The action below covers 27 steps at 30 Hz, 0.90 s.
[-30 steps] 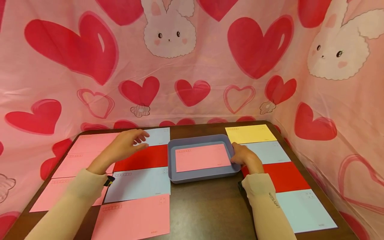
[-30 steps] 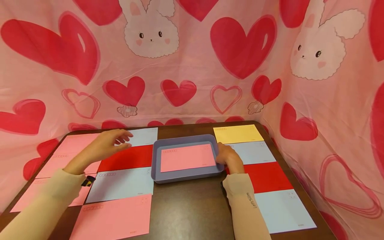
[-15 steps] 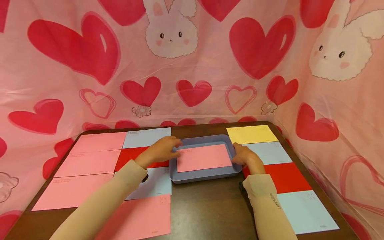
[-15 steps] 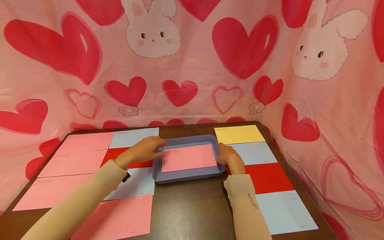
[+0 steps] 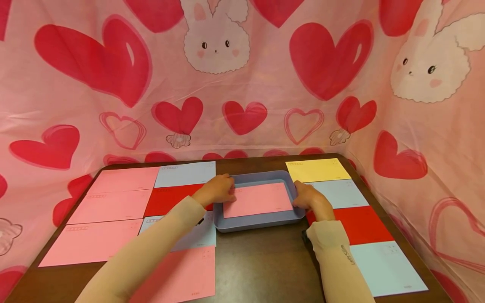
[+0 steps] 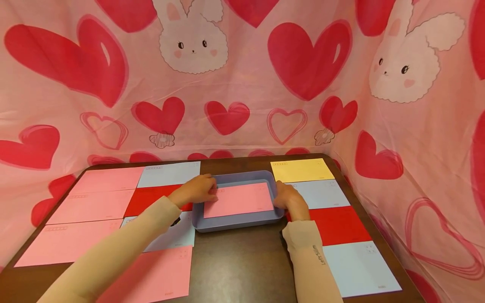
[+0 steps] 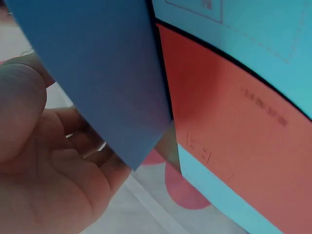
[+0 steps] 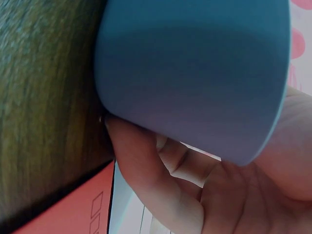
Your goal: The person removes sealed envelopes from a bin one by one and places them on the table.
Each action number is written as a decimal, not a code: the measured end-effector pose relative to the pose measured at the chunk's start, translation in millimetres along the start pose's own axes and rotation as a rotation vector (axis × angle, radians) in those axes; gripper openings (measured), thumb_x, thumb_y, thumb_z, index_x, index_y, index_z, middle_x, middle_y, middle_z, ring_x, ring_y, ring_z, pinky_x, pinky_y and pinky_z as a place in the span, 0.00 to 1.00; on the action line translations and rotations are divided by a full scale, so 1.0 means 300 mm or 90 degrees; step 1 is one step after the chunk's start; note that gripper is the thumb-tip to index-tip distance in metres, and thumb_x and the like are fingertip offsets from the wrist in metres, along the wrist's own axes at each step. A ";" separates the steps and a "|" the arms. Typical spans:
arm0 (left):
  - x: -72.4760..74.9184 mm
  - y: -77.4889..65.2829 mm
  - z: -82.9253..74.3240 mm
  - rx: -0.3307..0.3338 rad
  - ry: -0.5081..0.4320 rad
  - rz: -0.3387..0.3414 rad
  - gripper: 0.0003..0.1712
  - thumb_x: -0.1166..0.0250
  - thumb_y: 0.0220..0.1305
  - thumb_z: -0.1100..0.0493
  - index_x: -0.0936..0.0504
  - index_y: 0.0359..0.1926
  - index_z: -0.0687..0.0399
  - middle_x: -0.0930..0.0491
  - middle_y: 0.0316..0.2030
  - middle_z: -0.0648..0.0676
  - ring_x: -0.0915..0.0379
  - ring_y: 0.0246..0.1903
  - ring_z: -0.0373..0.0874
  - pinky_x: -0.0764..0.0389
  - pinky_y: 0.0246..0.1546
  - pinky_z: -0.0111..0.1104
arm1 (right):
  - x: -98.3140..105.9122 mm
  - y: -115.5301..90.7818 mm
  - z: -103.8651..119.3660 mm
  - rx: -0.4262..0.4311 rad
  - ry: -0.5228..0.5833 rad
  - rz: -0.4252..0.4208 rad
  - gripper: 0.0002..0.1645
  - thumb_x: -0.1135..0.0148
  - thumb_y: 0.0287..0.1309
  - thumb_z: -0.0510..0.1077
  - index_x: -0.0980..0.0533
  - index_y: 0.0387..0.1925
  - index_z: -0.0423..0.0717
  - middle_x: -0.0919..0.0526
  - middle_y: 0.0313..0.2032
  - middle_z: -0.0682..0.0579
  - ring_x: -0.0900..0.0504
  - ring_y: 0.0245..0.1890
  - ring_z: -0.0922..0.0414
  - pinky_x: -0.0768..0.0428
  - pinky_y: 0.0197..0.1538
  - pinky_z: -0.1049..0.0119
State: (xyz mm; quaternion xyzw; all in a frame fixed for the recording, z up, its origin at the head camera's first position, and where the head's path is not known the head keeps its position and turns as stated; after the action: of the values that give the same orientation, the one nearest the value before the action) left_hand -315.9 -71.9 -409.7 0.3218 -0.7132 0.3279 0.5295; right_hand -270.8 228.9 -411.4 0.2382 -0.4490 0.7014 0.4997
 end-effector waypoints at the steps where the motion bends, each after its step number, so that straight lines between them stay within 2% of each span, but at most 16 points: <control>1: -0.001 0.003 -0.002 0.003 -0.003 0.000 0.14 0.24 0.63 0.52 0.18 0.35 0.54 0.23 0.38 0.55 0.25 0.43 0.51 0.19 0.48 0.42 | -0.001 0.000 -0.001 0.000 -0.001 0.001 0.45 0.33 0.62 0.35 0.41 0.75 0.29 0.25 0.61 0.27 0.17 0.42 0.43 0.13 0.40 0.54; 8: -0.012 0.010 -0.001 0.015 -0.047 0.012 0.15 0.23 0.63 0.50 0.20 0.33 0.52 0.25 0.36 0.53 0.28 0.41 0.49 0.22 0.45 0.39 | 0.000 0.000 0.002 0.001 -0.001 0.002 0.45 0.32 0.61 0.35 0.41 0.75 0.28 0.25 0.61 0.27 0.17 0.43 0.43 0.12 0.41 0.54; 12: -0.021 0.012 -0.002 0.027 -0.083 0.029 0.15 0.23 0.64 0.50 0.19 0.36 0.53 0.23 0.34 0.51 0.28 0.39 0.47 0.22 0.42 0.38 | 0.001 -0.002 0.003 -0.001 -0.002 0.003 0.45 0.32 0.62 0.35 0.42 0.75 0.28 0.25 0.62 0.27 0.17 0.43 0.43 0.12 0.41 0.54; 20: -0.028 0.007 -0.009 0.060 -0.112 0.058 0.18 0.24 0.65 0.49 0.21 0.43 0.55 0.22 0.33 0.50 0.27 0.36 0.45 0.24 0.38 0.35 | 0.000 -0.004 0.005 0.000 -0.002 -0.001 0.44 0.32 0.61 0.35 0.41 0.74 0.28 0.25 0.60 0.28 0.17 0.42 0.43 0.13 0.40 0.54; 27: -0.019 -0.001 -0.015 0.039 -0.111 0.049 0.16 0.25 0.67 0.50 0.18 0.41 0.56 0.21 0.34 0.51 0.27 0.38 0.45 0.23 0.41 0.36 | -0.002 0.000 -0.001 -0.001 -0.003 -0.004 0.45 0.33 0.61 0.35 0.41 0.75 0.28 0.24 0.60 0.28 0.17 0.42 0.43 0.13 0.40 0.54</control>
State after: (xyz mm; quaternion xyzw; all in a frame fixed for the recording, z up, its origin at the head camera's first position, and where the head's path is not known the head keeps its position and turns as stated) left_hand -311.8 -67.9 -414.0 0.3373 -0.7581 0.3403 0.4423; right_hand -270.6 229.0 -412.0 0.2410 -0.4499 0.6990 0.5010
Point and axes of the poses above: each hand's wrist, its own y-axis towards the middle knuckle, its own x-axis out of the back of the hand, z = x × y, the point moved 2 cm from there along y, towards the middle knuckle
